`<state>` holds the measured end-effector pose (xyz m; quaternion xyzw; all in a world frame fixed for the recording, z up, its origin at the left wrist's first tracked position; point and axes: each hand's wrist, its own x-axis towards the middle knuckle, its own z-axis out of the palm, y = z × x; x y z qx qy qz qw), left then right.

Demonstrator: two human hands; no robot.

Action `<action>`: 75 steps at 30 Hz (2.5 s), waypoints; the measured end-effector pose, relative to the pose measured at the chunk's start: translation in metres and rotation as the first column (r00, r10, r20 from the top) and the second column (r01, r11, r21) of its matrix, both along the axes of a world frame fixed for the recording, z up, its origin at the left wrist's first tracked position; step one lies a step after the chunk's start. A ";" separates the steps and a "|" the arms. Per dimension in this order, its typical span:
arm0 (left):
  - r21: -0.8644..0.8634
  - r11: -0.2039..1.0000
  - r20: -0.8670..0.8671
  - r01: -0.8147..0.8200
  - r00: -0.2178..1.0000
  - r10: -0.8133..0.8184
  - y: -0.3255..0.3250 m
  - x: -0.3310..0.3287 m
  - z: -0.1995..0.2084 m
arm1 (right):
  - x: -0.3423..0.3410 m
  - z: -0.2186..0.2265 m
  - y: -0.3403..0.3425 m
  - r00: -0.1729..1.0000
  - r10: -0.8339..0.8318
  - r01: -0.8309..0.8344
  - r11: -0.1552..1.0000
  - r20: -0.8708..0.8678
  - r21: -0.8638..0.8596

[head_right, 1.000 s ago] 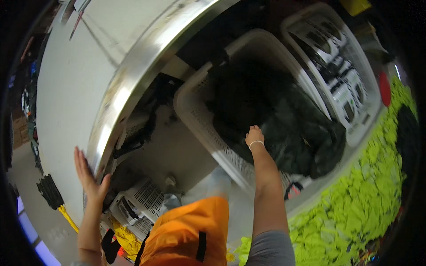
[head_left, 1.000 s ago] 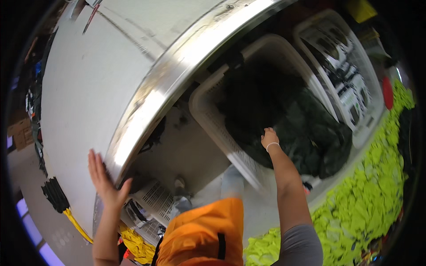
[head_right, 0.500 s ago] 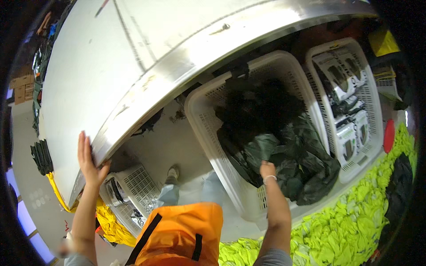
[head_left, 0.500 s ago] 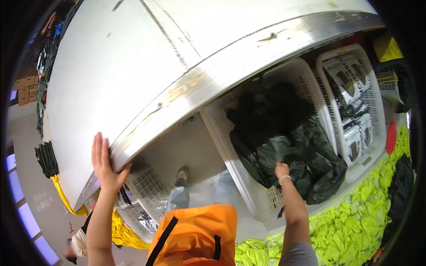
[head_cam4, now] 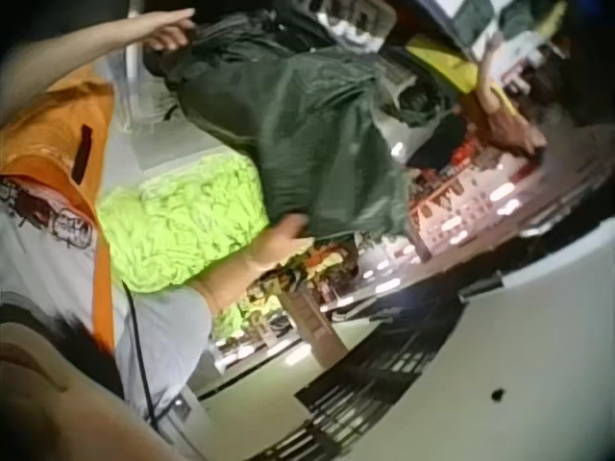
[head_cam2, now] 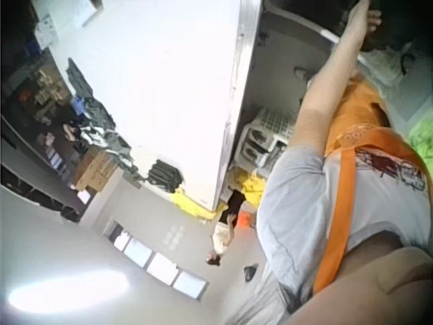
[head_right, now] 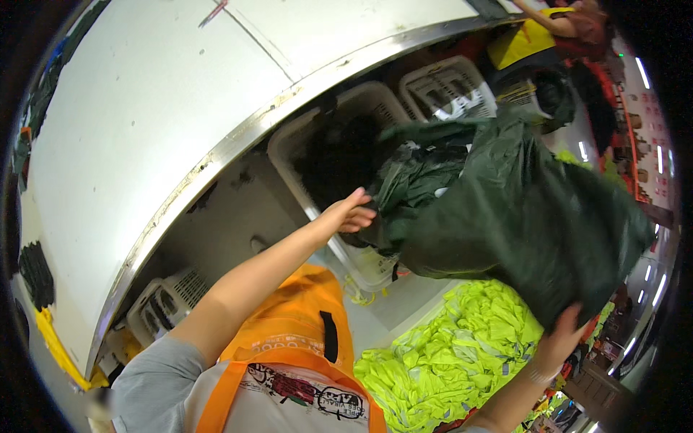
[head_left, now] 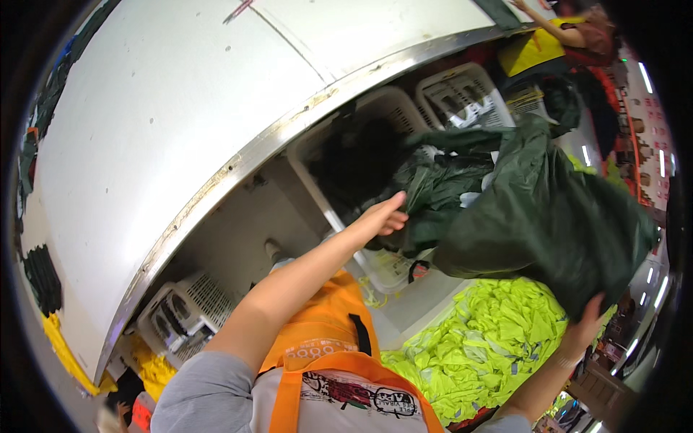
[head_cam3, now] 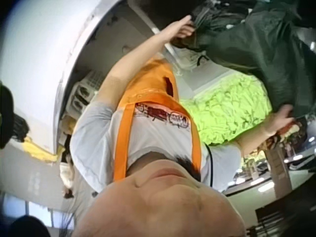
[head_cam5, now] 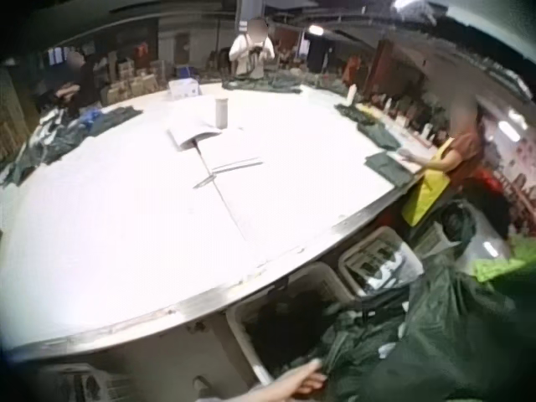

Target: The person folds a green raincoat on a white table, smoothing and aligning the fabric, then folding it into a compact rectangle. The person places the folded coat into a white basket below the table and repeats the process with another green raincoat.

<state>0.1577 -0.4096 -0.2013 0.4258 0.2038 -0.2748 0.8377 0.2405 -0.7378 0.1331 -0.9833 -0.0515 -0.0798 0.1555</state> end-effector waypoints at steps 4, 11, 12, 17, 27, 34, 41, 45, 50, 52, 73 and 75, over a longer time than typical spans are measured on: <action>-0.064 0.990 0.313 -0.128 0.939 0.142 0.068 0.051 0.099 | -0.106 -0.049 0.076 0.902 0.287 -0.226 0.950 -0.322 0.215; 0.891 0.335 0.095 0.307 0.595 -0.798 0.023 -0.045 0.074 | -0.254 -0.193 0.269 0.051 0.578 -0.606 0.666 -0.814 0.435; 0.991 0.132 0.104 0.017 0.525 -0.844 0.029 -0.057 0.078 | -0.259 -0.185 0.275 -0.101 0.523 -0.646 0.613 -0.846 0.455; 0.798 0.047 0.123 -0.600 0.086 -0.989 0.117 -0.166 0.080 | -0.177 -0.071 0.262 -0.578 0.749 -0.492 -0.005 -0.322 0.871; 0.139 -0.483 0.726 -0.864 0.421 -0.544 0.206 -0.266 0.268 | -0.090 -0.245 0.288 0.177 0.934 -0.748 0.333 -0.311 0.575; -0.127 -0.466 0.908 -0.876 -0.291 0.300 0.299 -0.334 0.251 | -0.208 -0.124 0.352 -0.464 0.877 -0.647 -0.239 -0.126 0.724; -0.156 -0.452 0.897 -0.879 -0.317 0.308 0.234 -0.373 0.258 | -0.171 -0.239 0.406 0.031 0.999 -0.807 0.015 0.018 0.591; -0.132 -0.533 0.927 -0.836 -0.295 0.233 0.190 -0.392 0.262 | -0.212 -0.259 0.409 -0.176 0.984 -0.739 -0.154 0.032 0.656; -0.050 -0.705 0.987 -0.708 -0.144 0.074 0.201 -0.421 0.317 | -0.207 -0.237 0.424 0.106 0.986 -0.469 0.163 -0.128 0.868; 0.084 -0.759 0.996 -0.646 0.039 0.078 0.200 -0.446 0.335 | -0.141 -0.233 0.426 0.180 0.943 -0.073 0.298 -0.282 0.952; 0.238 -0.588 0.853 -0.773 -0.124 0.507 0.133 -0.598 0.351 | -0.091 0.069 0.372 0.508 0.762 -0.849 0.522 0.401 0.083; 0.229 -0.595 0.964 -0.770 0.097 0.246 0.164 -0.644 0.366 | -0.098 0.077 0.395 0.487 0.771 -0.863 0.497 0.409 0.091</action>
